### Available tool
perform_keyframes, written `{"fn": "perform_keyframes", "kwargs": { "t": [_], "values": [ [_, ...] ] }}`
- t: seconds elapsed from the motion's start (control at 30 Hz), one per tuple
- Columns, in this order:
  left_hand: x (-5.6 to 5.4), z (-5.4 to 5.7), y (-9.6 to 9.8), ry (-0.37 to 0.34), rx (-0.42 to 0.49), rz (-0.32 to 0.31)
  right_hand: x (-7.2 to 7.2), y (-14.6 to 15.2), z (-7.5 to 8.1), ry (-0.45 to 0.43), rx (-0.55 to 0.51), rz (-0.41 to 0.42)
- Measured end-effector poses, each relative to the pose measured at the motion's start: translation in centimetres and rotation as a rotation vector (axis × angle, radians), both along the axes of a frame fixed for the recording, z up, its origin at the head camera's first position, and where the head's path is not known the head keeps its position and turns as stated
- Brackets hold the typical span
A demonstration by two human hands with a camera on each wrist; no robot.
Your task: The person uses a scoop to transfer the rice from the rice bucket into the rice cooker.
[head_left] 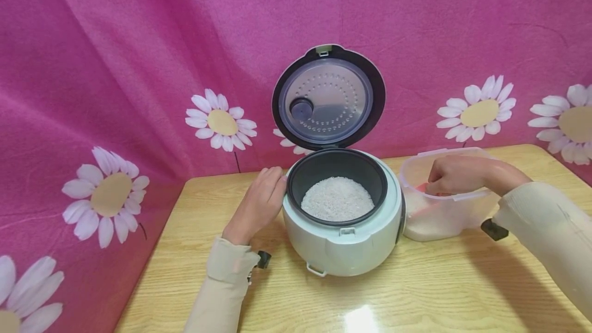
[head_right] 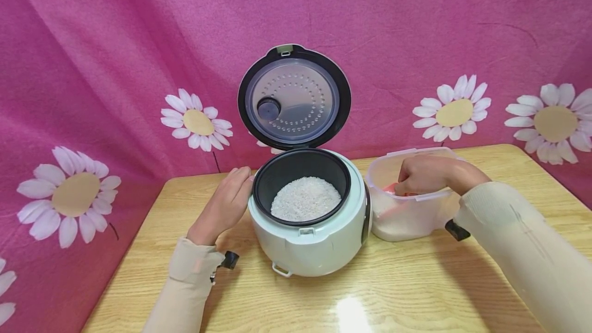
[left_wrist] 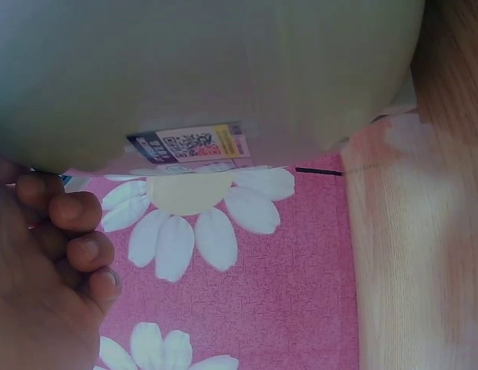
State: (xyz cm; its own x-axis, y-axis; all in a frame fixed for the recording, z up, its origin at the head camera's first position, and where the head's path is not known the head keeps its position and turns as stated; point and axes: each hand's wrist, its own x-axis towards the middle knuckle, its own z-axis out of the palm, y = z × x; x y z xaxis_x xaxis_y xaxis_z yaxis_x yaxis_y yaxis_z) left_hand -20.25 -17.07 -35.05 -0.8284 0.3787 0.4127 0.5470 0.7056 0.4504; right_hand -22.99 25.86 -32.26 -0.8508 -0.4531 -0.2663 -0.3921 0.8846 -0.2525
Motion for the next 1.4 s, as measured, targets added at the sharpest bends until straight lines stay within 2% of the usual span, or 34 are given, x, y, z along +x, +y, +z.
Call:
{"fn": "perform_keyframes", "kwargs": {
  "t": [0.23,0.47,0.83,1.1,1.4],
  "values": [
    [-0.02,0.06,0.07,0.045,-0.013,-0.018,0.06,0.1,-0.03,0.031,0.022,-0.003],
    [-0.07,-0.03,0.04,0.043,-0.012,-0.015,0.02,0.12,-0.13,0.048,0.006,0.017],
    [-0.04,0.02,0.02,0.034,-0.016,-0.007,-0.03,0.17,0.02,-0.004,-0.02,0.009],
    [-0.04,-0.04,0.0,0.042,-0.019,-0.006,-0.05,0.21,-0.16,0.021,-0.002,0.004],
    [0.02,0.02,0.02,0.026,-0.014,-0.003,-0.07,0.01,-0.03,0.003,0.016,-0.029]
  ]
}}
